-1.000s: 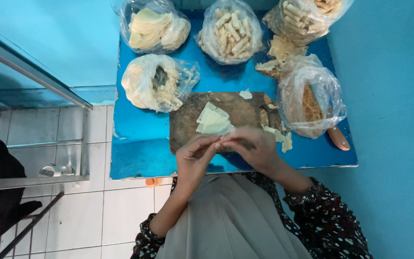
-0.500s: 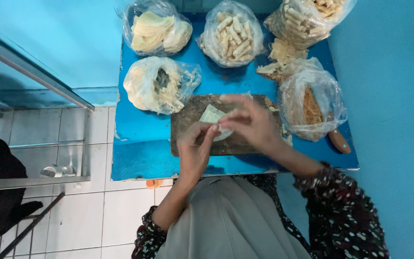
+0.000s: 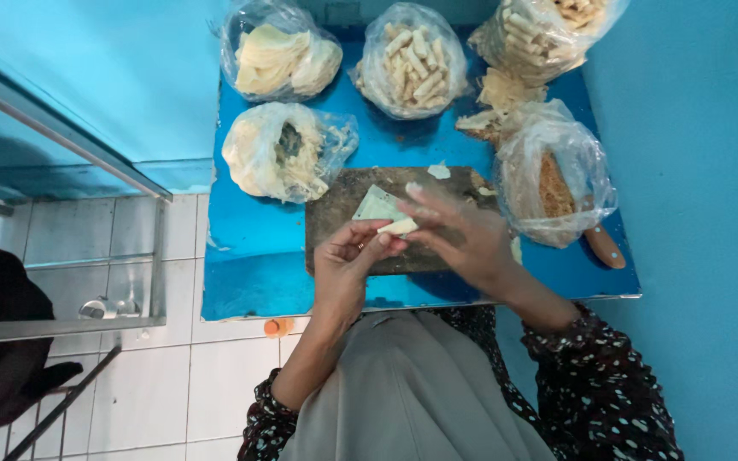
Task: The person takes pieces of dough from plastic bags, flattens and folds them on a wooden cutting board, and rolls them into stick shapes by hand, placing the finished sticks into plastic bags on the table.
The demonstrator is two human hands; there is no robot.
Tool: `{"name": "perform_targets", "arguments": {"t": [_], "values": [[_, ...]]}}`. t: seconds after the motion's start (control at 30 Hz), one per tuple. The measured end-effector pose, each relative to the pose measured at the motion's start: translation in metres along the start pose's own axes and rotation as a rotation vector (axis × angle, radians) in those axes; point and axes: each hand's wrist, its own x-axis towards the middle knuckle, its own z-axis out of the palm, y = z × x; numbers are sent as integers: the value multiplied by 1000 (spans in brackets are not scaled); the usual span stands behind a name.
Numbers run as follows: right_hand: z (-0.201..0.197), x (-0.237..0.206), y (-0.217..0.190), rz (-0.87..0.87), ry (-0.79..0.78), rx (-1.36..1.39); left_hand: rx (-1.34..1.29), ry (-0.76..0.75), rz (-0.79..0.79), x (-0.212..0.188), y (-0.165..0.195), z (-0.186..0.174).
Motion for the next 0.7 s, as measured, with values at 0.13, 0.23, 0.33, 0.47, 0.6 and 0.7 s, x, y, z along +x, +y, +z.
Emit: {"name": "perform_targets", "arguments": {"t": [0.13, 0.23, 0.33, 0.47, 0.6, 0.7], "values": [[5, -9, 5, -29, 40, -166, 40, -43, 76, -4, 0, 4], [6, -11, 6, 13, 41, -205, 64, -66, 153, -7, -2, 5], [10, -13, 1, 27, 40, -180, 126, -69, 249, -10, -6, 3], [1, -15, -2, 275, -52, 370, -31, 93, -53, -3, -9, -5], [0, -22, 1, 299, 40, 341, -237, 26, -163, -2, -9, -14], [14, -31, 5, 194, 75, 310, -279, -17, -199, -3, -14, -17]]}}
